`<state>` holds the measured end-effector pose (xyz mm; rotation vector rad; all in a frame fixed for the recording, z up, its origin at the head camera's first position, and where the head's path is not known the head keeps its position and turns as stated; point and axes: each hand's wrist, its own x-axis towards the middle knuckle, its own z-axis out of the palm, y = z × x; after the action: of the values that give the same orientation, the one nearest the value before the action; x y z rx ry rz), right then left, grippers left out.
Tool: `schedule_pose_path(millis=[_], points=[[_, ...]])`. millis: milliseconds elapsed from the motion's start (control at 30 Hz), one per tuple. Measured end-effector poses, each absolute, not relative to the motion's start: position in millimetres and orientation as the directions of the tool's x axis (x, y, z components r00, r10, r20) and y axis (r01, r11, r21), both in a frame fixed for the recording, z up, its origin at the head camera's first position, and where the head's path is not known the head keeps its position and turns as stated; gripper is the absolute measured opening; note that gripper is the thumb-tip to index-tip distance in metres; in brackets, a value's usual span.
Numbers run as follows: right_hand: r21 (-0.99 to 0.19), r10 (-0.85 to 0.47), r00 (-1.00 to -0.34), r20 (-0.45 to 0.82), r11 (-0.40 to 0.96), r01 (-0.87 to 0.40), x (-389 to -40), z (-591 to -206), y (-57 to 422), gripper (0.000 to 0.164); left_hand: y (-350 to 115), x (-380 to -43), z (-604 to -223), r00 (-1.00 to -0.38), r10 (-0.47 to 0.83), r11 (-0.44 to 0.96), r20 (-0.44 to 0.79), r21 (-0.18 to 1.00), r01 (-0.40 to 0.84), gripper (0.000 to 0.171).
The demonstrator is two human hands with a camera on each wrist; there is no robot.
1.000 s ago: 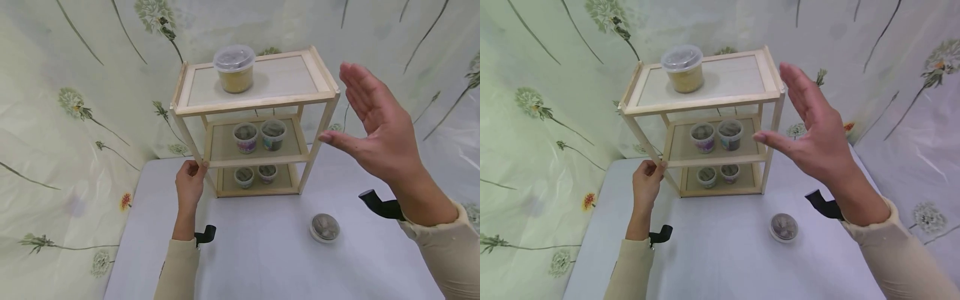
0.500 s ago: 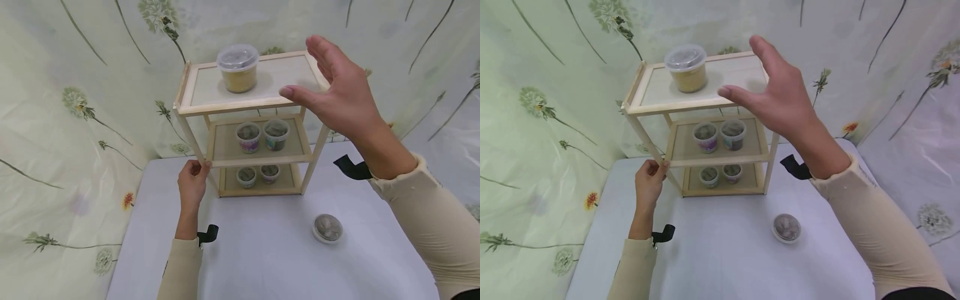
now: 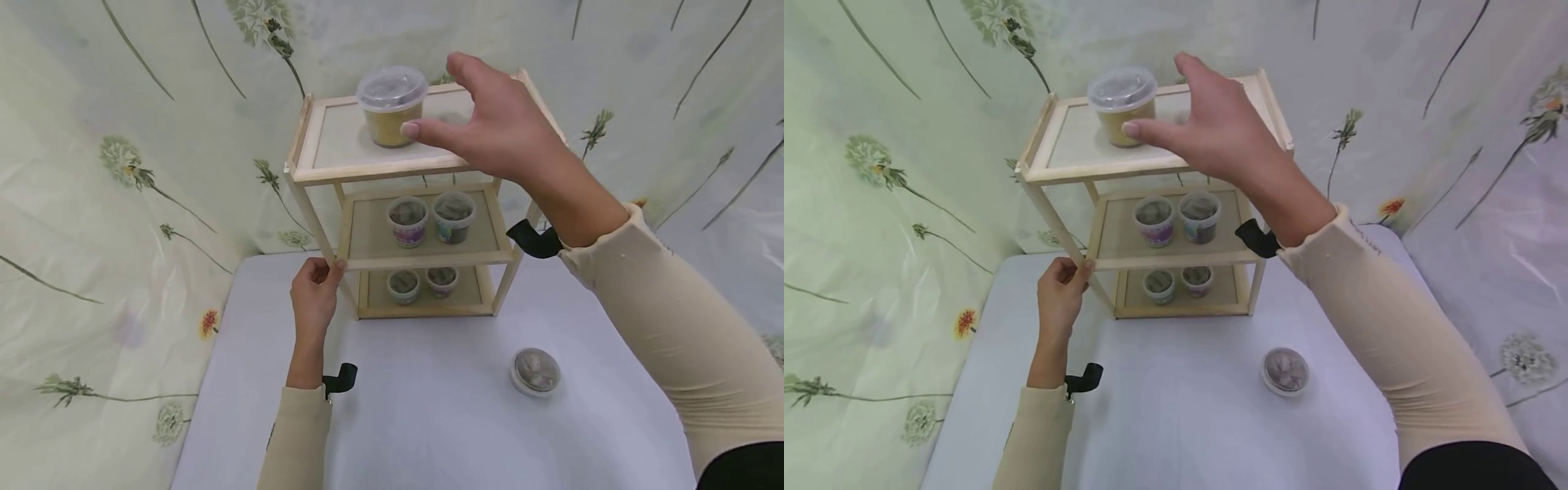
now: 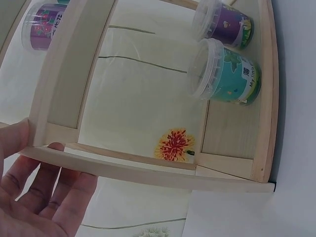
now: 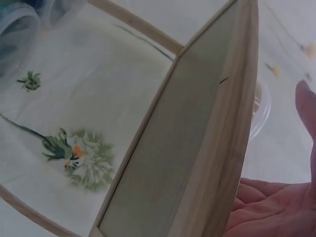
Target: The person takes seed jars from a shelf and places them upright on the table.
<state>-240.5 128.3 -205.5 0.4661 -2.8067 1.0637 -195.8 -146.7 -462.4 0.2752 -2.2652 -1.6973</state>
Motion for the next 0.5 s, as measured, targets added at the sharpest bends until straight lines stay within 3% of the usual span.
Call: schedule_pose_path(millis=[100,333,500], points=[[-0.619,-0.249,-0.947,0.204,0.716,-0.322,-245.1,-203.3,116.8,0.102,-148.6,-196.9,-463.9,-0.937,-0.325,0.285,0.128,0.958,0.032,0.026],[-0.610,-0.254,-0.941,0.225,0.716,-0.339,-253.7,-202.1,100.8,0.080,-149.4,-196.8,-465.0,-0.934,-0.329,0.265,0.139,0.963,0.050,0.025],[-0.619,-0.226,-0.954,0.197,0.726,-0.300,-259.2,-202.4,98.4,0.080,-147.9,-196.2,-465.4,-0.937,-0.324,0.261,0.132,0.964,0.046,0.026]])
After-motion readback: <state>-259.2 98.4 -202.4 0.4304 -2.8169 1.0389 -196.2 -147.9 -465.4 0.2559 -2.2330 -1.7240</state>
